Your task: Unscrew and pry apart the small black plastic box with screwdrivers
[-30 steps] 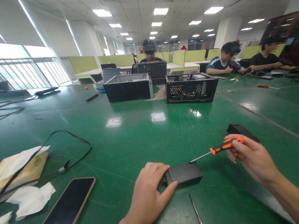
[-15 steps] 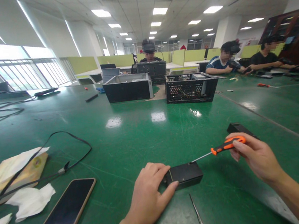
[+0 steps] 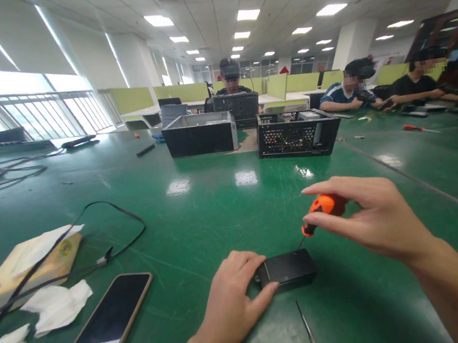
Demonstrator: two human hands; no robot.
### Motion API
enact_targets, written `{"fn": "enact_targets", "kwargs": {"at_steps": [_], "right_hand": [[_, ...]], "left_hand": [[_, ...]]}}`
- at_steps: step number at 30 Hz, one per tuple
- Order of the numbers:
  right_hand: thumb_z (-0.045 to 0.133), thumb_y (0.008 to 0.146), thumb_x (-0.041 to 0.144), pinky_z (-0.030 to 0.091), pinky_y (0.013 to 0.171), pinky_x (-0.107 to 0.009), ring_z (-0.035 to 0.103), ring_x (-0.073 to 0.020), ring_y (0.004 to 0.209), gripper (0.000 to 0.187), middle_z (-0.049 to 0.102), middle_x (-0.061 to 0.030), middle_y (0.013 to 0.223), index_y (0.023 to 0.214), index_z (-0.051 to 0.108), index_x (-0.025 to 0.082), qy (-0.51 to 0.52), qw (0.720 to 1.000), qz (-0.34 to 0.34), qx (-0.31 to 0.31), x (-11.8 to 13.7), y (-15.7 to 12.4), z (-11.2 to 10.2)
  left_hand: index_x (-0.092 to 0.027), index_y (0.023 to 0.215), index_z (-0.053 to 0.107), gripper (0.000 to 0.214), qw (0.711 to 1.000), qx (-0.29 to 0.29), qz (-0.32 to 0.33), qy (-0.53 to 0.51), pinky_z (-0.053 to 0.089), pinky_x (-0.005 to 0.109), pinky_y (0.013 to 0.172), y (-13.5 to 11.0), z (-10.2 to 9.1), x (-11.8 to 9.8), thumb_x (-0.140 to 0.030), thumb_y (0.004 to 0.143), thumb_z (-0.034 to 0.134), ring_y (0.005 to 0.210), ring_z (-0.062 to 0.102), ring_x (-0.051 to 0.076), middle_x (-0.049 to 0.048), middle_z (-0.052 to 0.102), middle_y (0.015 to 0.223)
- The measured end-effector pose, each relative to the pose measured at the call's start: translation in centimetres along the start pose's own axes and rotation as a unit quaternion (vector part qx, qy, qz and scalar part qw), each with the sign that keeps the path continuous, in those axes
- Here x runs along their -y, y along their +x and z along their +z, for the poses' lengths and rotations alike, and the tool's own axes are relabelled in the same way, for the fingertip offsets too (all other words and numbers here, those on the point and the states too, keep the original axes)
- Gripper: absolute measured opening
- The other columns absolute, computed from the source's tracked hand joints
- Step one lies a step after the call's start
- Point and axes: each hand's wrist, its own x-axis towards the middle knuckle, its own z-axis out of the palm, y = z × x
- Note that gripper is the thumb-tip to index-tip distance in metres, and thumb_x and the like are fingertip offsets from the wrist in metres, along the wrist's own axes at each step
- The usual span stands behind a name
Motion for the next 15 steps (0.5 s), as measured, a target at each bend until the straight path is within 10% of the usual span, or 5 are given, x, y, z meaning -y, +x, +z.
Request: {"fn": "enact_targets", "kwargs": {"at_steps": [4,10,15], "right_hand": [[0.061,0.088,0.045,0.042,0.052,-0.027,0.059,-0.0129,0.051,0.030,0.068,-0.0002,0.061,0.072,0.067,0.020,-0.085,0.996,0.004,-0.029,-0.5,-0.3,0.5],[0.058,0.091,0.036,0.050,0.056,-0.025,0.065,-0.0143,0.065,0.027,0.072,-0.0026,0.090,0.113,0.066,0.024,0.001,0.998,0.038,0.050,-1.1,-0.6,-0.8],[0.066,0.086,0.041,0.047,0.054,-0.026,0.061,-0.0128,0.055,0.020,0.071,-0.0002,0.073,0.090,0.071,0.022,-0.022,0.999,0.015,0.023,-1.0,-0.7,-1.0]], "left_hand": [[-0.019,0.112,0.063,0.029,1.000,0.006,-0.005,0.003,0.053,0.043,0.082,0.0,0.0,0.1,-0.027,0.086,0.068,0.095,0.061,0.027,0.0099,0.066,0.105],[-0.019,0.114,0.063,0.029,1.000,0.009,-0.004,0.001,0.053,0.043,0.083,0.0,0.0,0.1,-0.028,0.086,0.067,0.095,0.061,0.027,0.0099,0.066,0.106],[-0.019,0.112,0.064,0.029,1.000,-0.003,-0.003,0.003,0.053,0.042,0.082,0.1,-0.1,-0.2,-0.027,0.084,0.068,0.093,0.062,0.026,0.0092,0.067,0.104]]}}
